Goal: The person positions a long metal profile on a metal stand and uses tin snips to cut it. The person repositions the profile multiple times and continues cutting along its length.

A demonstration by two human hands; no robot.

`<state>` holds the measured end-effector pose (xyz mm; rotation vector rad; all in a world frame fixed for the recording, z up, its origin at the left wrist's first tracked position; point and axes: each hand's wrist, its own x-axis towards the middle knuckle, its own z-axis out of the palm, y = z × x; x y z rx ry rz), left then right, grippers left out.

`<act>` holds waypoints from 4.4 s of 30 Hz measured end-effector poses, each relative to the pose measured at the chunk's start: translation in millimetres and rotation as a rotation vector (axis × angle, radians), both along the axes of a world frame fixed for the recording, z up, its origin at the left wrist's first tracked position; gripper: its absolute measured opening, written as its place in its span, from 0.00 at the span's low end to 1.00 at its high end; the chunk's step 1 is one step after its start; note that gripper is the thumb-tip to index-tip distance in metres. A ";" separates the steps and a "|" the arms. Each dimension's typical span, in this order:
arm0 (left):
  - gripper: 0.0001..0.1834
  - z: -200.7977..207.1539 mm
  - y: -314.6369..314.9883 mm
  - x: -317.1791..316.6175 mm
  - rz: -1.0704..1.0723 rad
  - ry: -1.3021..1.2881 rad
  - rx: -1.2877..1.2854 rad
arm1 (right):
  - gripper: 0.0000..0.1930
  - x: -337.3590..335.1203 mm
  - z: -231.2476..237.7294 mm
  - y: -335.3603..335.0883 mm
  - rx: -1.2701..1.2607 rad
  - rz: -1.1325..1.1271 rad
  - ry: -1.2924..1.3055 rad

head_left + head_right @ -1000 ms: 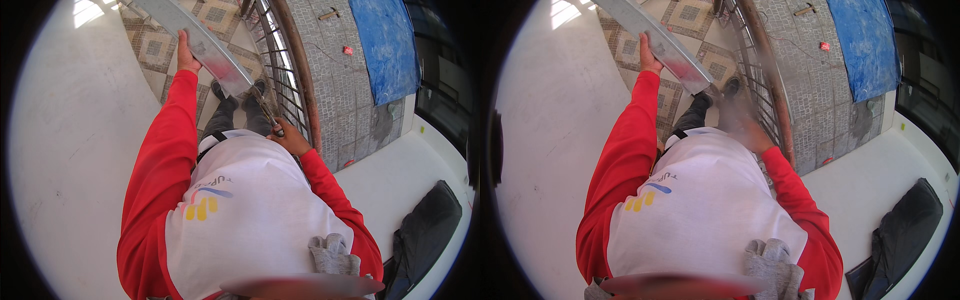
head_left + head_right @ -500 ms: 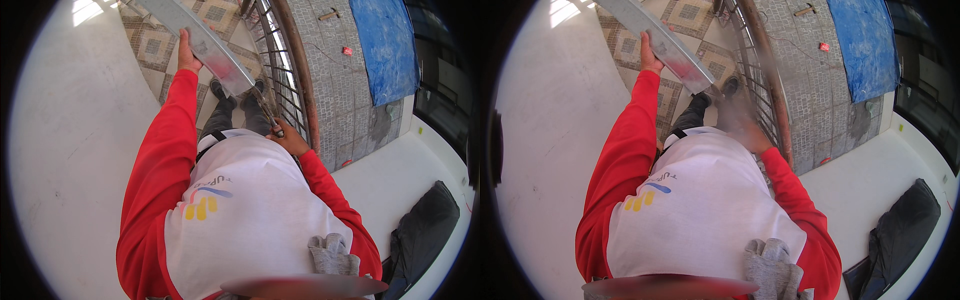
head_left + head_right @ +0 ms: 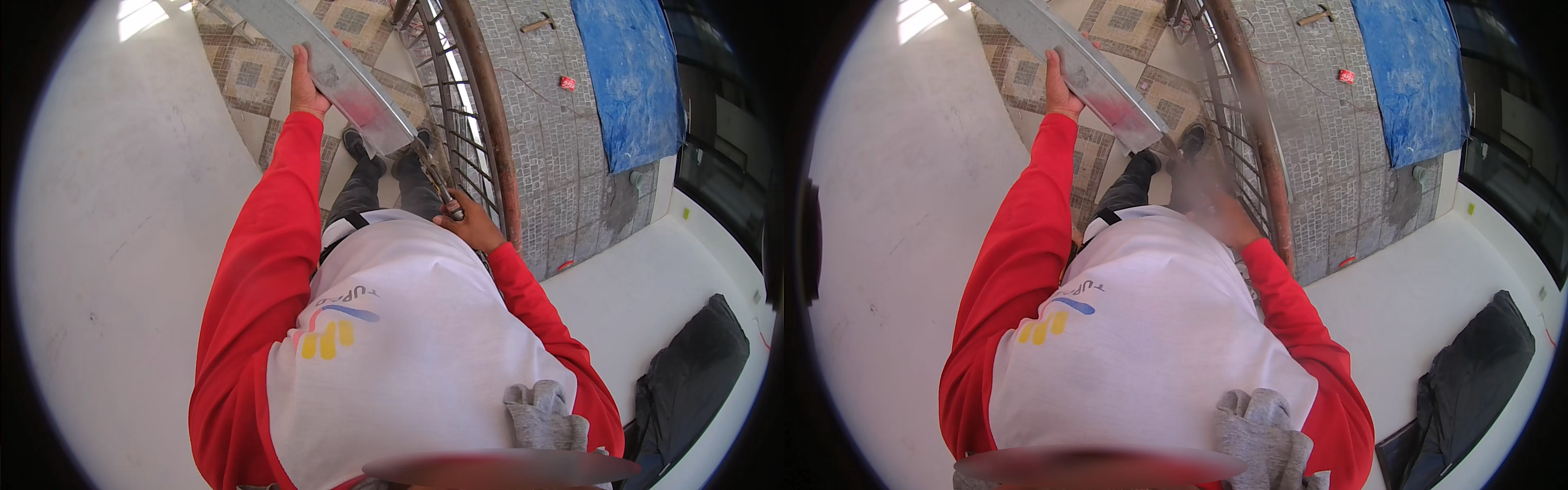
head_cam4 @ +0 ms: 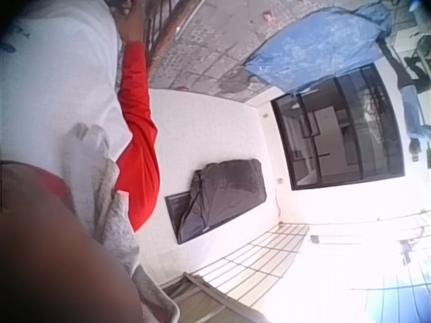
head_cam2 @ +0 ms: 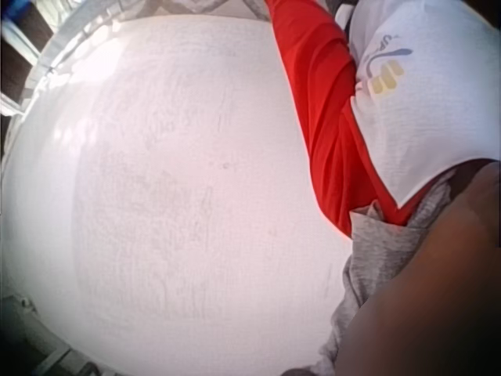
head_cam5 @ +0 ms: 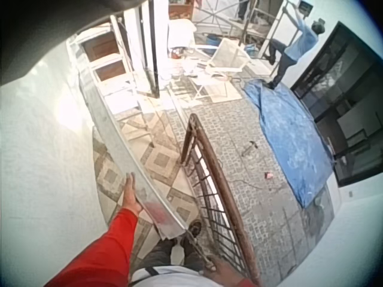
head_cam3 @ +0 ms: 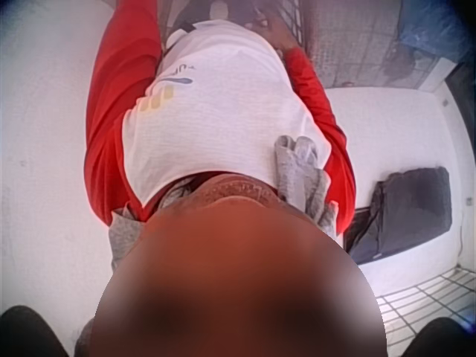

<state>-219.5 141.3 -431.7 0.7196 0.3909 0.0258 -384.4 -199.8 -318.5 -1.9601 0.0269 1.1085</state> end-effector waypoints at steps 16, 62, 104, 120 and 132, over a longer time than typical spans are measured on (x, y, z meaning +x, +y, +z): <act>0.48 -0.9 0.7 0.7 0.012 0.010 -0.005 | 0.37 1.0 -5.0 -2.2 0.015 0.000 -0.024; 0.48 -4.3 1.7 3.8 0.015 0.012 0.020 | 0.38 10.4 -0.8 -4.2 0.023 -0.009 0.004; 0.48 -8.4 2.3 4.8 0.039 0.033 0.031 | 0.28 14.7 8.7 2.3 -0.125 0.013 0.036; 0.46 -5.5 4.1 2.9 0.031 0.033 0.037 | 0.31 26.8 19.5 4.1 -0.096 0.034 -0.031; 0.48 -4.9 3.8 1.7 0.046 0.041 0.035 | 0.31 23.4 19.5 12.0 -0.191 -0.025 -0.037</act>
